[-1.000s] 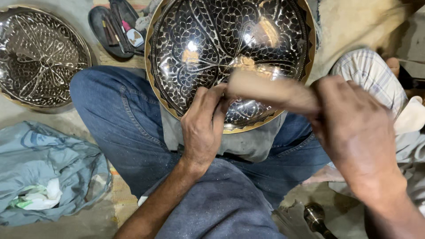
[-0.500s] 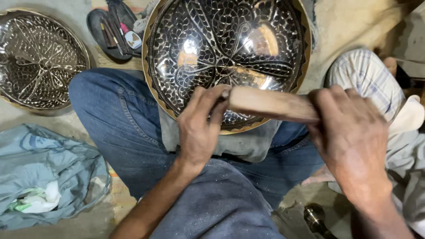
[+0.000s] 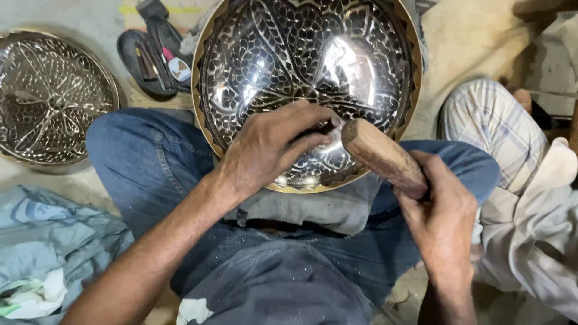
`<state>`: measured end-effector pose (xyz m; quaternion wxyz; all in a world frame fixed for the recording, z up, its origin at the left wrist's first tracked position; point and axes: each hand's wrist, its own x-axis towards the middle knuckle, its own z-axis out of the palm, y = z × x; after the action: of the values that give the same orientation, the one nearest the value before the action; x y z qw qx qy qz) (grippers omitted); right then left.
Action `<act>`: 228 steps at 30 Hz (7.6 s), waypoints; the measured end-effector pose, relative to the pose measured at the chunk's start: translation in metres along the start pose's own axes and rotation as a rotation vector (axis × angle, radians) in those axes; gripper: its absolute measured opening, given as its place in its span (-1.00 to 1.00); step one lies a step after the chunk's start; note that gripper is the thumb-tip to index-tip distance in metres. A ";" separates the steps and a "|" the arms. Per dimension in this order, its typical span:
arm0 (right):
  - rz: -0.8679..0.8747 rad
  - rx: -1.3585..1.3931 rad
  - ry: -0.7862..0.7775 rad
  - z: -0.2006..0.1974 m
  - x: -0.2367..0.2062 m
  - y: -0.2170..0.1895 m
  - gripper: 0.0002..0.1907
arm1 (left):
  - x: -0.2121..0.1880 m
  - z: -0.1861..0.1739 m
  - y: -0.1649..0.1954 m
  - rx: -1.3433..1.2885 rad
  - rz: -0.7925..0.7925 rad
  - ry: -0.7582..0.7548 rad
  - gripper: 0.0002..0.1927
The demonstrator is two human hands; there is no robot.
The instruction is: The person sits cross-legged and uses a wooden mallet to strike a metal chisel placed on the inner surface of a large brass bowl. They repeatedly hammer the chisel to create or refine a decorative pattern on the bowl's interior.
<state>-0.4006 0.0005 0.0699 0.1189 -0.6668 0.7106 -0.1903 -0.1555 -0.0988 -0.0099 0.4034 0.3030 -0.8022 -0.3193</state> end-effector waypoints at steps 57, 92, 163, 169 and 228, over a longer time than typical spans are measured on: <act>0.075 -0.016 0.112 0.003 0.012 0.009 -0.62 | 0.006 0.000 -0.019 -0.013 0.024 -0.167 -0.71; -0.134 -0.222 0.077 0.005 0.008 0.015 -0.61 | 0.009 -0.003 -0.021 -0.027 0.007 -0.187 -0.72; -0.108 -0.128 0.086 0.004 0.017 0.007 -0.64 | 0.005 -0.010 -0.020 -0.012 -0.023 -0.182 -0.66; -0.219 -0.100 0.090 0.008 0.020 0.009 -0.56 | 0.004 -0.009 -0.024 0.029 0.119 -0.109 -0.68; -0.307 -0.218 0.101 0.006 0.018 0.001 -0.57 | 0.003 -0.010 -0.023 0.020 0.043 -0.148 -0.64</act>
<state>-0.4009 -0.0176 0.0654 -0.0202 -0.7661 0.6219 -0.1612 -0.1433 -0.1181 -0.0216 0.3468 0.2654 -0.8393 -0.3239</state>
